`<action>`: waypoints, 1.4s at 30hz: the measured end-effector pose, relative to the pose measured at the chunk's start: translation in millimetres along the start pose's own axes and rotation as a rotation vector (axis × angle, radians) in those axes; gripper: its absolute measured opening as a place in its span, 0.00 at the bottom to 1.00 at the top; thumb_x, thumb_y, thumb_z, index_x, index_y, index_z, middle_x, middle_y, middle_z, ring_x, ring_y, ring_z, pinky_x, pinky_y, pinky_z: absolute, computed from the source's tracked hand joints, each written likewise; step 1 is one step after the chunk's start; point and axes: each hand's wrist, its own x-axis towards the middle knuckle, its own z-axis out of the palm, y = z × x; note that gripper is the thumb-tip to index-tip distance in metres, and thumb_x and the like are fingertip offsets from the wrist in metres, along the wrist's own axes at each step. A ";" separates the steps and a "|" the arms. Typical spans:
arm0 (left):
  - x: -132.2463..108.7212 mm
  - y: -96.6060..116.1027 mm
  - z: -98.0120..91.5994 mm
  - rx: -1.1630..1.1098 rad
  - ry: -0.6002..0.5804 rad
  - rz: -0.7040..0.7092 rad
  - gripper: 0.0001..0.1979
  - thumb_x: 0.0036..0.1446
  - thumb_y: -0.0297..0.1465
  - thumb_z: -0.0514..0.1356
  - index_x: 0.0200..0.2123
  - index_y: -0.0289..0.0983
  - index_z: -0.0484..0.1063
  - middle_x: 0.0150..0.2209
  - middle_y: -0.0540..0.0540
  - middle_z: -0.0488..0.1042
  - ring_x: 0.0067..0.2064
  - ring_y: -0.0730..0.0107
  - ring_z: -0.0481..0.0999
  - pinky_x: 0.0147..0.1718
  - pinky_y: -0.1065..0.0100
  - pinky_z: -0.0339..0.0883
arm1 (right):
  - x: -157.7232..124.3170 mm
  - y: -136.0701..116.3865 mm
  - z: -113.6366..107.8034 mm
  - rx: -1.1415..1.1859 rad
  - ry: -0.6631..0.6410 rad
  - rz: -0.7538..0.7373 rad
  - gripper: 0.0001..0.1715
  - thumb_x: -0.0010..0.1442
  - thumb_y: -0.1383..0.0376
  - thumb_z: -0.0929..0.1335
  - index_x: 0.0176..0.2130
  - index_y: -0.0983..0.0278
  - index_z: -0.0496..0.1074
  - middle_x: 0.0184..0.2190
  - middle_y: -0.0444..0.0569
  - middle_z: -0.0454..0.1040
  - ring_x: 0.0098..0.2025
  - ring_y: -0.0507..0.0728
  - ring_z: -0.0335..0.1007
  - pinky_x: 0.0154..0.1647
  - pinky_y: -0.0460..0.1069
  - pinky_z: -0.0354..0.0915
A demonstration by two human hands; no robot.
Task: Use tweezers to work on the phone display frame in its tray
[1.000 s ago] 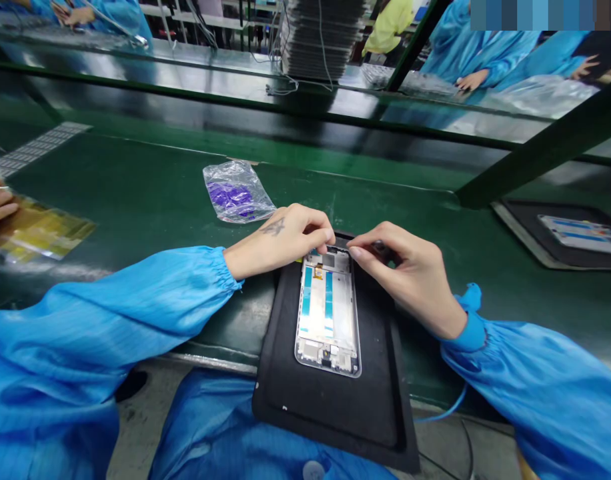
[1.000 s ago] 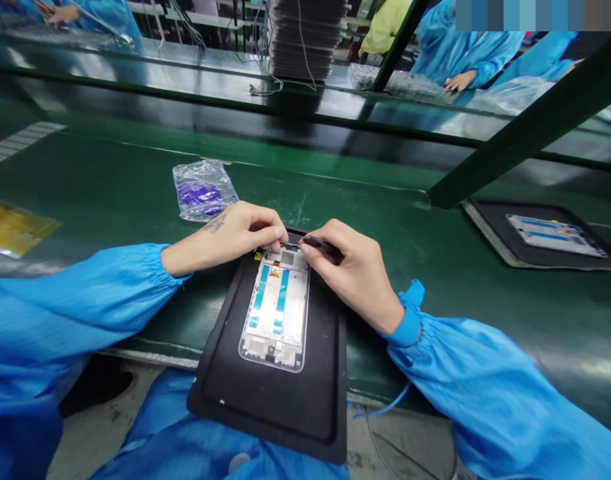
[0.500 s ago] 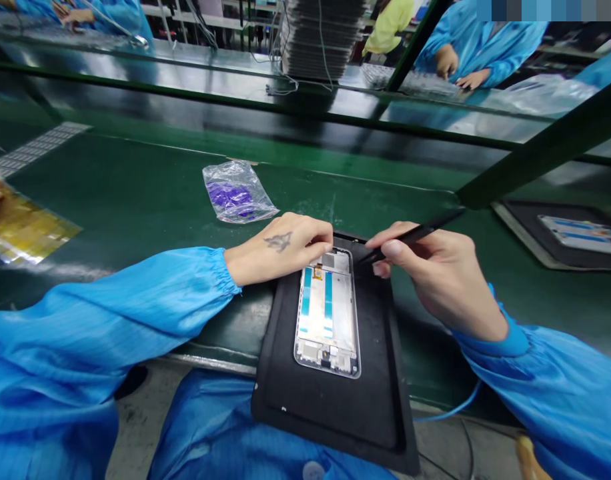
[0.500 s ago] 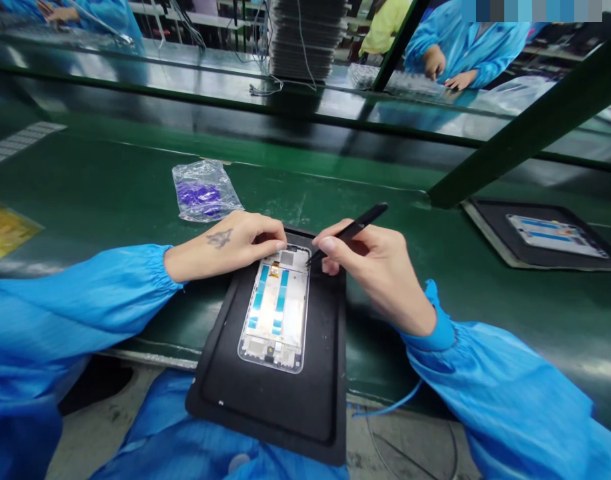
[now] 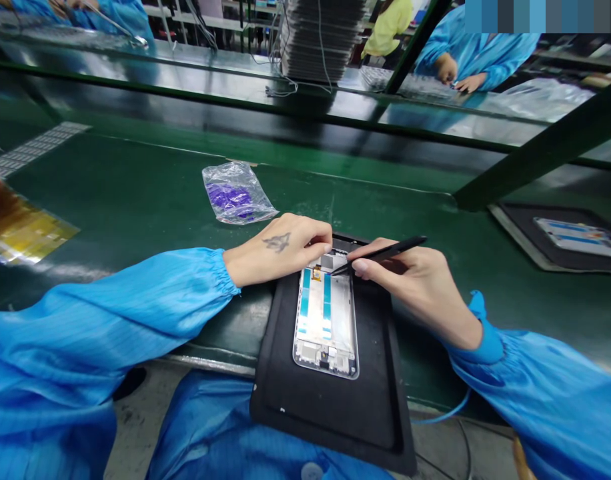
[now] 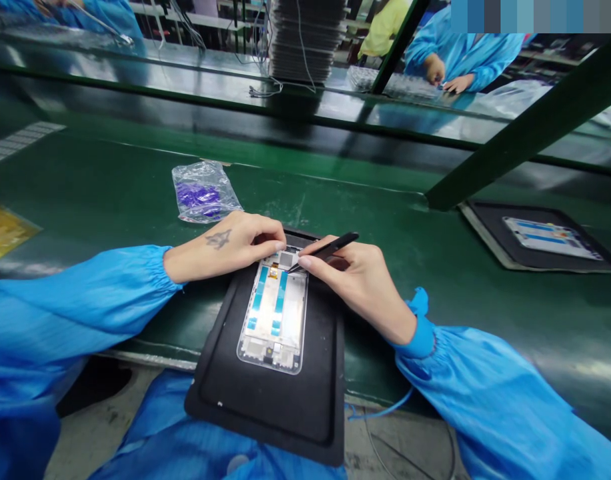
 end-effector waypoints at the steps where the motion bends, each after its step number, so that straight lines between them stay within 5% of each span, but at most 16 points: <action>1: 0.1 0.2 0.0 -0.002 -0.002 -0.001 0.09 0.63 0.26 0.56 0.32 0.35 0.75 0.27 0.52 0.73 0.29 0.74 0.67 0.31 0.70 0.54 | 0.0 -0.1 0.2 -0.004 0.005 -0.011 0.16 0.64 0.52 0.73 0.36 0.63 0.81 0.33 0.47 0.78 0.30 0.53 0.72 0.28 0.45 0.66; 18: -1.4 3.6 1.9 -0.081 -0.009 -0.057 0.10 0.62 0.26 0.56 0.30 0.34 0.74 0.25 0.52 0.73 0.27 0.76 0.68 0.29 0.72 0.56 | -0.1 -2.8 -4.0 -0.026 0.036 -0.233 0.02 0.64 0.65 0.73 0.39 0.61 0.80 0.35 0.43 0.78 0.34 0.50 0.74 0.34 0.43 0.67; 25: 0.8 6.7 1.5 -0.672 -0.397 -0.305 0.13 0.66 0.33 0.56 0.32 0.31 0.73 0.29 0.47 0.77 0.23 0.78 0.72 0.23 0.75 0.67 | -3.0 -9.2 -12.2 0.015 0.019 -0.453 0.09 0.63 0.72 0.73 0.44 0.61 0.79 0.36 0.45 0.78 0.36 0.52 0.73 0.38 0.46 0.69; 31: -0.7 6.2 3.7 -0.838 -0.422 -0.311 0.12 0.67 0.30 0.57 0.32 0.31 0.74 0.25 0.49 0.74 0.23 0.81 0.71 0.23 0.79 0.65 | -1.1 -9.3 -10.5 0.022 0.009 -0.487 0.10 0.63 0.72 0.73 0.45 0.61 0.79 0.36 0.46 0.78 0.37 0.52 0.74 0.38 0.47 0.69; 35: -0.4 5.0 6.8 -0.894 -0.343 -0.332 0.11 0.65 0.29 0.59 0.31 0.29 0.74 0.25 0.48 0.74 0.22 0.83 0.70 0.22 0.79 0.62 | -3.1 -1.4 -7.9 0.067 0.097 -0.421 0.08 0.62 0.69 0.74 0.43 0.60 0.81 0.35 0.46 0.78 0.36 0.53 0.74 0.37 0.47 0.69; 42: 0.8 3.8 11.6 -0.893 -0.060 -0.366 0.07 0.62 0.25 0.62 0.31 0.28 0.75 0.25 0.49 0.74 0.24 0.83 0.70 0.24 0.80 0.63 | -0.4 4.1 1.5 0.477 0.263 0.085 0.11 0.61 0.59 0.76 0.41 0.63 0.80 0.28 0.48 0.78 0.28 0.55 0.77 0.30 0.47 0.75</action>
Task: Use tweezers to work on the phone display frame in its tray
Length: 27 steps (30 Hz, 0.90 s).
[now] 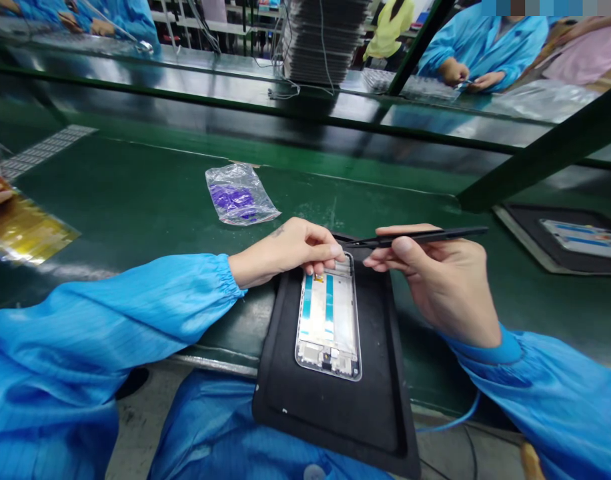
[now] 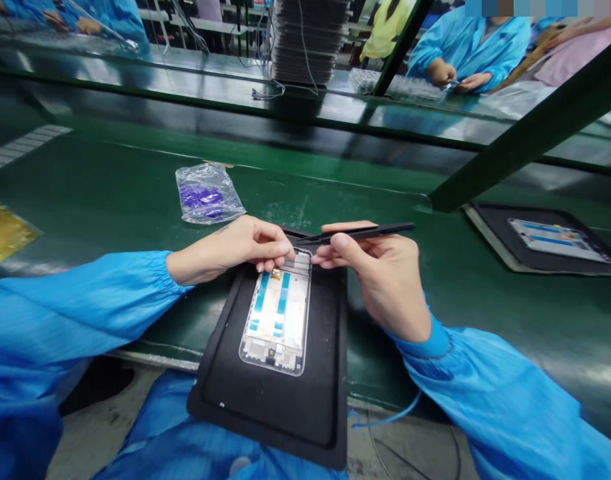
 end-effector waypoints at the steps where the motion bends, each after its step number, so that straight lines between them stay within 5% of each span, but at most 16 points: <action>1: 0.1 -0.6 0.2 -0.016 0.022 0.015 0.07 0.62 0.25 0.62 0.31 0.28 0.75 0.26 0.49 0.74 0.25 0.83 0.70 0.25 0.80 0.63 | -0.2 -0.3 1.3 0.018 0.005 0.038 0.13 0.60 0.58 0.77 0.41 0.63 0.80 0.29 0.49 0.79 0.30 0.56 0.78 0.31 0.47 0.76; 11: -1.4 0.1 3.6 0.018 0.079 0.051 0.07 0.64 0.25 0.59 0.33 0.28 0.76 0.27 0.49 0.74 0.25 0.84 0.70 0.25 0.80 0.63 | -9.6 -2.9 4.6 -0.388 0.022 -0.343 0.10 0.70 0.60 0.68 0.39 0.62 0.77 0.38 0.47 0.77 0.41 0.55 0.76 0.45 0.48 0.71; 15: -3.5 -5.3 8.4 0.040 0.089 0.099 0.07 0.62 0.28 0.59 0.34 0.31 0.76 0.27 0.51 0.72 0.26 0.82 0.69 0.26 0.79 0.61 | -10.2 -2.0 7.2 -0.522 -0.080 -0.358 0.07 0.72 0.65 0.64 0.44 0.62 0.73 0.34 0.46 0.75 0.35 0.53 0.73 0.37 0.48 0.69; 18: -6.6 -8.0 16.8 0.011 0.101 0.103 0.09 0.61 0.33 0.61 0.32 0.33 0.75 0.24 0.54 0.67 0.26 0.81 0.66 0.26 0.78 0.59 | -12.6 2.5 9.4 -0.756 -0.144 -0.522 0.11 0.68 0.71 0.66 0.48 0.62 0.73 0.35 0.46 0.74 0.33 0.53 0.70 0.35 0.47 0.65; 27: -22.2 -20.7 39.9 0.039 0.237 0.038 0.16 0.57 0.44 0.65 0.35 0.35 0.77 0.26 0.52 0.69 0.25 0.79 0.58 0.24 0.75 0.52 | -19.4 9.7 17.9 -1.079 -0.090 -0.846 0.10 0.69 0.69 0.61 0.37 0.67 0.70 0.31 0.48 0.69 0.32 0.53 0.64 0.33 0.49 0.58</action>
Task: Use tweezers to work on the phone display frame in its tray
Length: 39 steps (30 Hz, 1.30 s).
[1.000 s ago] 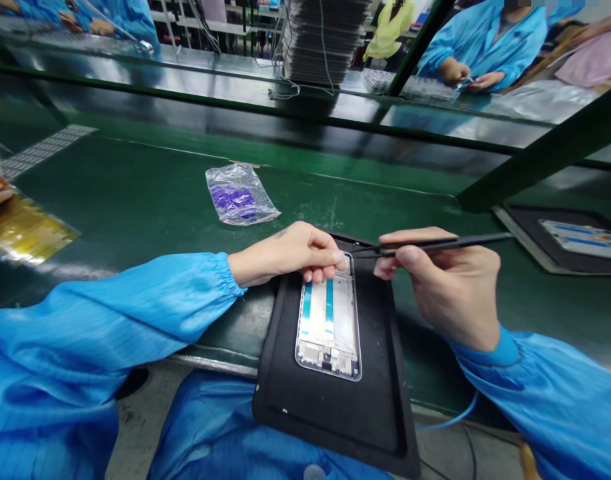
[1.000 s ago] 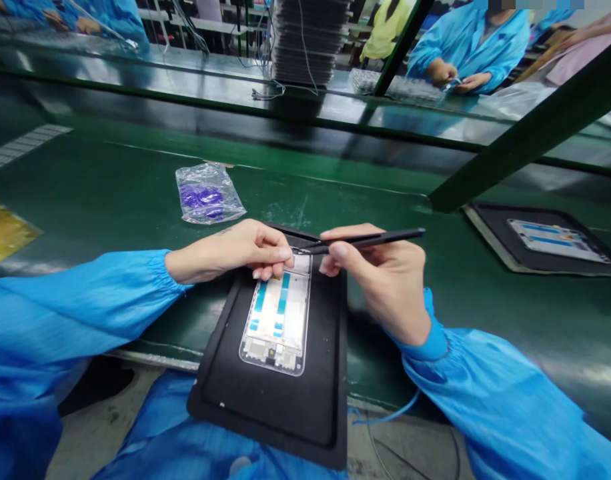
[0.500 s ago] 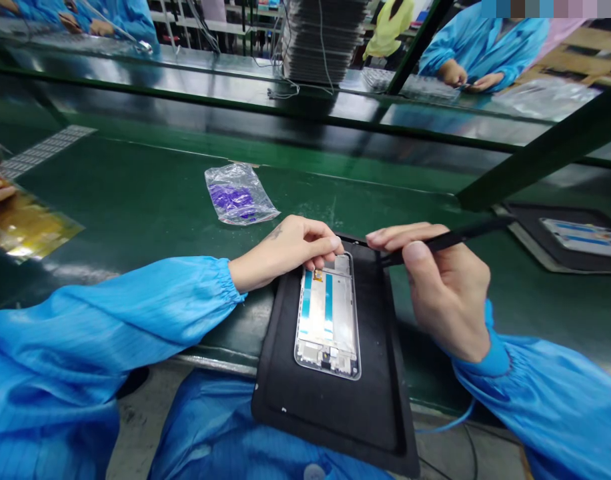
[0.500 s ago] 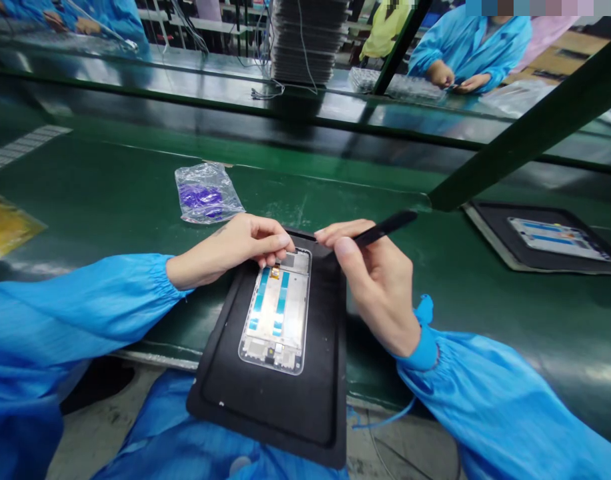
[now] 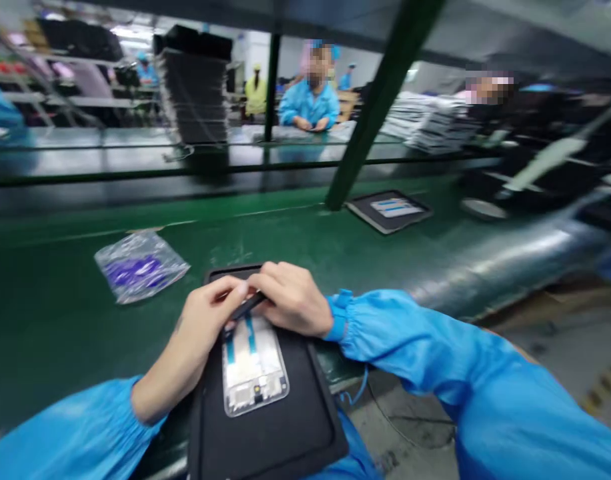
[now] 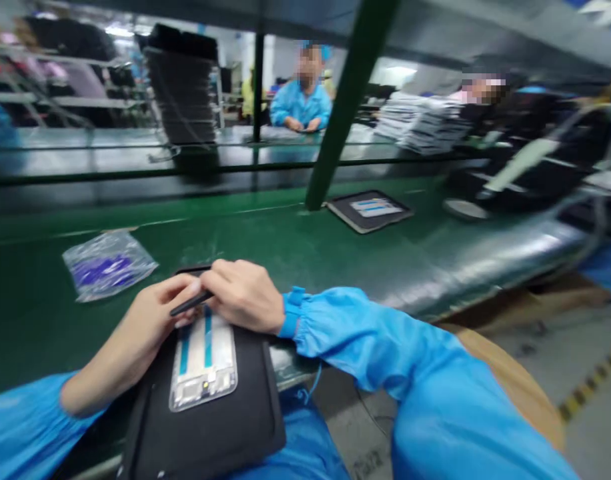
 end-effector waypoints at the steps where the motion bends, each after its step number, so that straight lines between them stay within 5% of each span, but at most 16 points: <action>1: 0.3 -3.2 -1.1 0.008 0.017 -0.005 0.16 0.55 0.44 0.66 0.36 0.35 0.77 0.26 0.52 0.68 0.26 0.78 0.58 0.24 0.76 0.52 | 0.2 0.2 1.9 -0.028 0.001 -0.007 0.11 0.69 0.68 0.61 0.36 0.67 0.70 0.31 0.47 0.68 0.31 0.53 0.63 0.33 0.49 0.58; 8: 3.9 -13.5 -11.9 0.078 0.103 0.020 0.18 0.44 0.42 0.73 0.35 0.37 0.78 0.27 0.52 0.72 0.28 0.73 0.65 0.26 0.75 0.58 | 1.4 -4.1 8.3 -0.112 -0.131 0.080 0.10 0.70 0.64 0.61 0.38 0.63 0.68 0.38 0.46 0.70 0.31 0.52 0.61 0.32 0.49 0.57; 13: 8.0 -15.2 -17.6 0.143 0.133 0.058 0.16 0.45 0.42 0.72 0.32 0.38 0.77 0.28 0.53 0.72 0.29 0.74 0.66 0.27 0.77 0.59 | 5.9 -4.5 3.9 -0.034 -0.116 0.126 0.12 0.72 0.64 0.59 0.39 0.63 0.68 0.39 0.45 0.69 0.35 0.52 0.64 0.30 0.50 0.55; 19: 7.8 -12.9 -24.8 -0.077 0.262 0.046 0.17 0.40 0.38 0.74 0.34 0.41 0.78 0.32 0.53 0.75 0.29 0.75 0.69 0.24 0.77 0.62 | 32.9 -4.9 2.6 0.091 -0.291 0.155 0.10 0.74 0.62 0.59 0.45 0.62 0.66 0.45 0.44 0.70 0.41 0.52 0.67 0.26 0.49 0.50; 23: 4.5 -16.1 -33.9 -0.098 0.297 0.074 0.15 0.44 0.40 0.73 0.34 0.40 0.78 0.31 0.53 0.74 0.29 0.74 0.69 0.25 0.76 0.63 | 42.7 -9.6 15.0 0.115 -0.295 0.186 0.10 0.74 0.61 0.58 0.48 0.62 0.65 0.50 0.44 0.69 0.43 0.52 0.67 0.26 0.49 0.50; 28: 3.6 -21.7 -36.9 0.051 0.256 0.082 0.16 0.43 0.42 0.72 0.34 0.40 0.78 0.27 0.53 0.74 0.27 0.73 0.69 0.25 0.74 0.63 | 30.3 -8.7 22.8 0.066 -0.289 0.112 0.10 0.74 0.61 0.59 0.46 0.63 0.66 0.45 0.46 0.70 0.41 0.53 0.66 0.28 0.50 0.49; 39: 8.4 1.2 -32.3 0.265 0.125 0.105 0.18 0.42 0.47 0.69 0.27 0.37 0.77 0.21 0.50 0.73 0.21 0.72 0.68 0.21 0.72 0.64 | 34.9 2.7 0.6 0.070 -0.429 0.045 0.03 0.70 0.67 0.65 0.42 0.64 0.69 0.39 0.45 0.70 0.35 0.53 0.64 0.26 0.49 0.46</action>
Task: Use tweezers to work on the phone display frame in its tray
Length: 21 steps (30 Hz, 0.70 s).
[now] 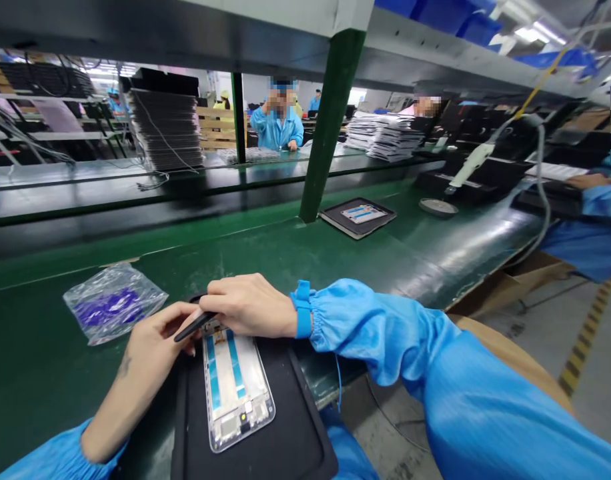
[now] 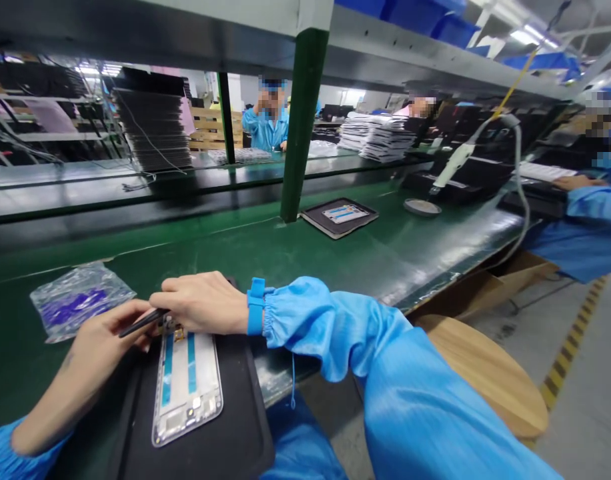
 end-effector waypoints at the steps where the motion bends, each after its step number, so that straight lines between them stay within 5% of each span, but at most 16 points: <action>1: -0.1 0.0 0.1 -0.004 0.000 0.006 0.18 0.43 0.46 0.69 0.27 0.37 0.78 0.21 0.50 0.73 0.21 0.72 0.69 0.21 0.72 0.64 | 0.4 0.7 -1.7 0.004 -0.004 0.001 0.03 0.69 0.68 0.65 0.41 0.64 0.69 0.39 0.45 0.70 0.36 0.53 0.64 0.27 0.49 0.46; 15: 8.0 -3.6 -6.6 -0.040 -0.097 0.125 0.08 0.56 0.33 0.64 0.35 0.34 0.76 0.30 0.51 0.75 0.25 0.79 0.70 0.24 0.78 0.67 | 6.2 11.5 -6.6 0.333 0.107 -0.014 0.08 0.65 0.74 0.64 0.41 0.67 0.73 0.34 0.47 0.70 0.35 0.52 0.66 0.34 0.45 0.57; 21: 11.7 -3.3 -11.1 -0.051 -0.129 0.112 0.05 0.58 0.30 0.61 0.33 0.34 0.73 0.26 0.53 0.71 0.25 0.80 0.70 0.23 0.79 0.66 | 12.7 15.8 -3.7 0.411 0.155 -0.012 0.08 0.62 0.77 0.66 0.39 0.67 0.72 0.33 0.45 0.72 0.32 0.50 0.66 0.32 0.44 0.58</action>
